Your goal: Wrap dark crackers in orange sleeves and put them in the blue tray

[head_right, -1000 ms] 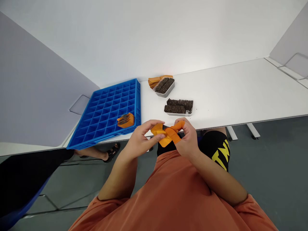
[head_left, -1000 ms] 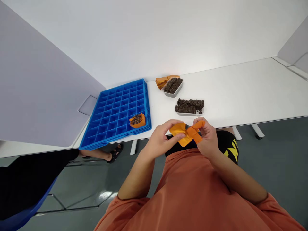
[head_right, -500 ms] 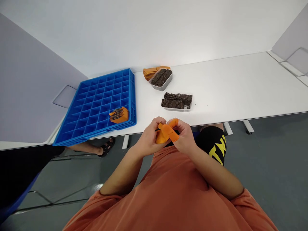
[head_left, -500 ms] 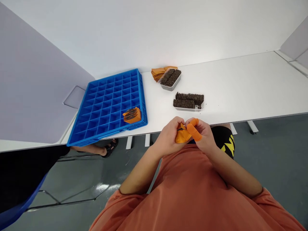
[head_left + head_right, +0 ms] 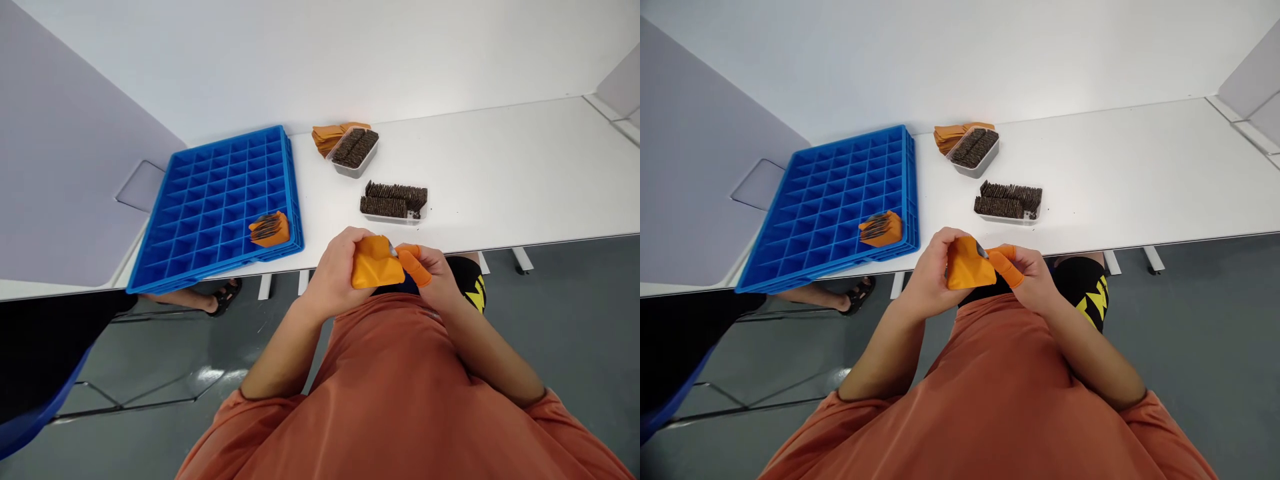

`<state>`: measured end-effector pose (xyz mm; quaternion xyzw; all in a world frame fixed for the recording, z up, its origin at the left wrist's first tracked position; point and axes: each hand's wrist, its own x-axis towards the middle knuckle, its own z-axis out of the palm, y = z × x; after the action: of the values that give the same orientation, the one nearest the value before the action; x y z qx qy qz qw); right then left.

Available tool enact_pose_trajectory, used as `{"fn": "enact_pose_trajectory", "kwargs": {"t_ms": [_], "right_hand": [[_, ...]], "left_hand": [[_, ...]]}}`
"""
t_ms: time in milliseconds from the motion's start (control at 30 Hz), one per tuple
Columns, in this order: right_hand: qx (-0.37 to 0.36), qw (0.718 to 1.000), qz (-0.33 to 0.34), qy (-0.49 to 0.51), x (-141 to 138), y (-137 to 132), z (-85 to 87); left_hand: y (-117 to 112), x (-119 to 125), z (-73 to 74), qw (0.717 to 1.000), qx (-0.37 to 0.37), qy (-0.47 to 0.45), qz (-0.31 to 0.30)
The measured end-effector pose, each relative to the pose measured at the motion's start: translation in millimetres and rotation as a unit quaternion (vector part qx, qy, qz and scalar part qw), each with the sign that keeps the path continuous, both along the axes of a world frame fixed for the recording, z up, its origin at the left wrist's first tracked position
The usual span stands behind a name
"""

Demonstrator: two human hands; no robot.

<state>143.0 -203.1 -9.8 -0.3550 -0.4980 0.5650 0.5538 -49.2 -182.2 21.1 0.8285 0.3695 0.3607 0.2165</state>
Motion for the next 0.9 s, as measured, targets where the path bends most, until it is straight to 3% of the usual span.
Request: {"fn": "enact_pose_trajectory", "kwargs": {"t_ms": [133, 300, 533, 767, 900], "right_hand": [[-0.031, 0.999, -0.006, 0.020, -2.6, -0.8, -3.5], [-0.020, 1.000, -0.002, -0.005, 0.1, -2.9, -4.5], [-0.063, 0.998, 0.025, -0.012, 11.1, 2.9, -1.7], [-0.152, 0.983, 0.100, 0.007, 27.6, 12.5, -5.2], [-0.115, 0.987, 0.105, -0.041, 30.4, 14.8, -6.0]], "left_hand": [[-6.8, -2.1, 7.2, 1.000, 0.001, -0.001, -0.004], [-8.7, -2.8, 13.5, 1.000, 0.013, 0.002, 0.001], [-6.7, -0.1, 9.5, 0.999, 0.011, 0.033, 0.017], [-4.7, 2.1, 8.7, 0.994, -0.005, 0.102, -0.037], [-1.6, 2.4, 0.9, 0.989, 0.004, 0.149, -0.012]]}}
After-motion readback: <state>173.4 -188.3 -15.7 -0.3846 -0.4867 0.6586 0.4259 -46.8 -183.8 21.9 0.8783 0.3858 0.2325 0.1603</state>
